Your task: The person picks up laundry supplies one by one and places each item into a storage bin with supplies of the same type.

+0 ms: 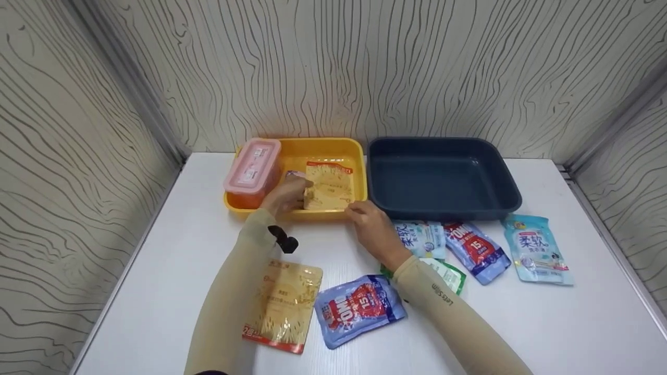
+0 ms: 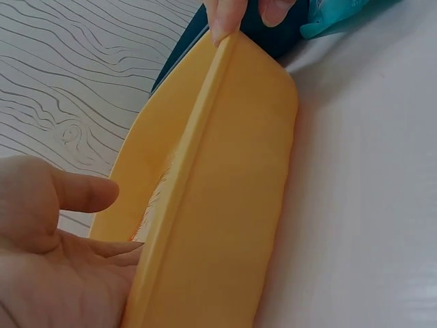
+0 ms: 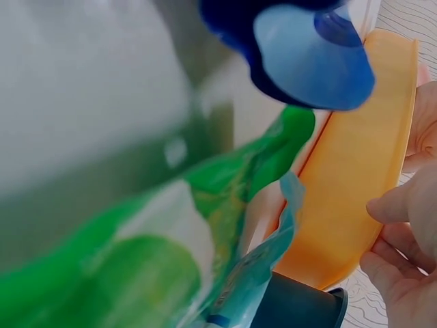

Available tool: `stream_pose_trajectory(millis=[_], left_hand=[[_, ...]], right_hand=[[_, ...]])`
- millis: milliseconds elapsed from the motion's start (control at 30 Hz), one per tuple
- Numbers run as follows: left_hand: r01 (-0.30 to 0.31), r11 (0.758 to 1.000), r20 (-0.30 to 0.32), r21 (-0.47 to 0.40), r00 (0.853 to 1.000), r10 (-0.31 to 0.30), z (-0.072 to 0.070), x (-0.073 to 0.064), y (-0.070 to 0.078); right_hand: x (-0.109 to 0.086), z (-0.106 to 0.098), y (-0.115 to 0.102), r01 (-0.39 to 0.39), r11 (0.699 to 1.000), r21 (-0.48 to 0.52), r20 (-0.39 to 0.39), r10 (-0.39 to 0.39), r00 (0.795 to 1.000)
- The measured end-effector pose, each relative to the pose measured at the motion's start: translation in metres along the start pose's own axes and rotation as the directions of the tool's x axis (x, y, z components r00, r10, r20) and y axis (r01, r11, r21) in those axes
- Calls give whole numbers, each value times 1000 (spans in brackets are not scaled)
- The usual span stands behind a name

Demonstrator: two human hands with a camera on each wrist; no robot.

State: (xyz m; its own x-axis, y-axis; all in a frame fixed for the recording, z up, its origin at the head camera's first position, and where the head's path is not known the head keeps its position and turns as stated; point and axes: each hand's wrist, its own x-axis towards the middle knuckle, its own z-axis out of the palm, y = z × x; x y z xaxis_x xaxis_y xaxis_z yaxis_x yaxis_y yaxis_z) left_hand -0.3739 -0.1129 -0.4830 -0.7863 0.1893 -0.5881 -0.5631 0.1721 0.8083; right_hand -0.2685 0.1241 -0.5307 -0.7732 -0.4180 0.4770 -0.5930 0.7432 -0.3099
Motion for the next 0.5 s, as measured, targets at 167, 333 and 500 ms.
stream_pose_trajectory(millis=[167,333,500], left_hand=[[34,995,-60,89,998,-29,-3,-12,2],[13,989,-67,151,998,-3,-4,-22,5],[-32,975,-48,221,998,44,-3,-29,7]], right_hand=[[0,-1,-1,-12,1000,23,11,12,1000],[-1,-1,-1,-17,1000,20,16,17,1000],[-1,-1,0,-17,1000,12,16,17,1000]])
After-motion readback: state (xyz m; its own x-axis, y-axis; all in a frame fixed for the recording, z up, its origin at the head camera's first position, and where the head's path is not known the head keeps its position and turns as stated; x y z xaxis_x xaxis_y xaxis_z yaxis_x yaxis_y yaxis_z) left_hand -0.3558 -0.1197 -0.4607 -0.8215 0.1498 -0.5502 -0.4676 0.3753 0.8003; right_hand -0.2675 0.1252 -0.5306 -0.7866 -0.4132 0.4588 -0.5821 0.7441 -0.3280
